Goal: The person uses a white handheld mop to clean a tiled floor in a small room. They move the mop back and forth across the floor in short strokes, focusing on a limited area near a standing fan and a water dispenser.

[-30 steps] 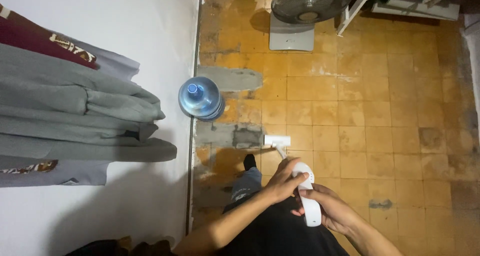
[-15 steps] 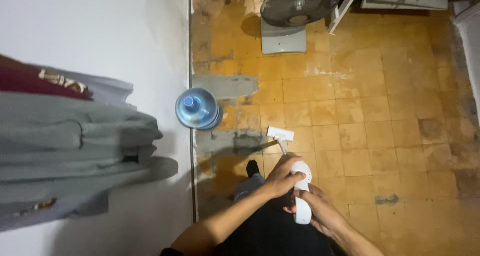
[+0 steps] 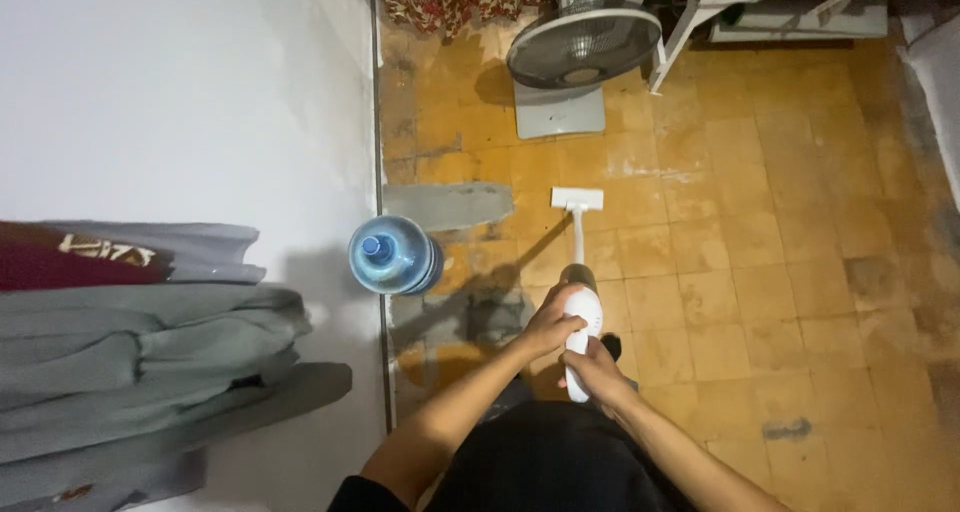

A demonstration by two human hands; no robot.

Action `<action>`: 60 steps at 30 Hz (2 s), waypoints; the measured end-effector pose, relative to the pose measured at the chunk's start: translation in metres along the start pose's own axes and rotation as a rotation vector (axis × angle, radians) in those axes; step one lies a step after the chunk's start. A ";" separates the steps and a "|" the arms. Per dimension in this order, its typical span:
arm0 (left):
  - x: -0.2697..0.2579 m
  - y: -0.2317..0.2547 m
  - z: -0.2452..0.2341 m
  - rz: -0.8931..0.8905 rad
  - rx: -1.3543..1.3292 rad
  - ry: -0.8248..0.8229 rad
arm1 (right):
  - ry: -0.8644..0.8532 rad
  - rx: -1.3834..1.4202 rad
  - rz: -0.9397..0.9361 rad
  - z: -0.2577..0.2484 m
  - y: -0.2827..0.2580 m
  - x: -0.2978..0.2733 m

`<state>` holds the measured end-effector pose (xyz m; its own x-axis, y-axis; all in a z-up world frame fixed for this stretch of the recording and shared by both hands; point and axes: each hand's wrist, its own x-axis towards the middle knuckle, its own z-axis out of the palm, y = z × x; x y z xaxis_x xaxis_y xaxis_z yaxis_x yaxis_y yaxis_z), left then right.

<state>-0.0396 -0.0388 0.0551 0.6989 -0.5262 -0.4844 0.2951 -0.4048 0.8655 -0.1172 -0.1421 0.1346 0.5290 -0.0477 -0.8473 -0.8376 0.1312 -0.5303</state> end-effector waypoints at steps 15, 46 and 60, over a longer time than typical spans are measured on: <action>0.148 0.031 0.092 0.052 -0.146 0.232 | -0.021 -0.194 -0.169 -0.167 -0.054 0.103; -0.125 0.085 0.241 -0.094 0.034 0.195 | -0.165 0.305 0.182 -0.215 0.083 -0.173; -0.041 0.062 0.233 -0.042 -0.100 0.243 | -0.114 0.234 0.067 -0.211 0.073 -0.110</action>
<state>-0.2014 -0.2161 0.0989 0.8169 -0.3107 -0.4859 0.3818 -0.3400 0.8594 -0.2650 -0.3367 0.1827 0.4964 0.0786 -0.8645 -0.8239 0.3565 -0.4407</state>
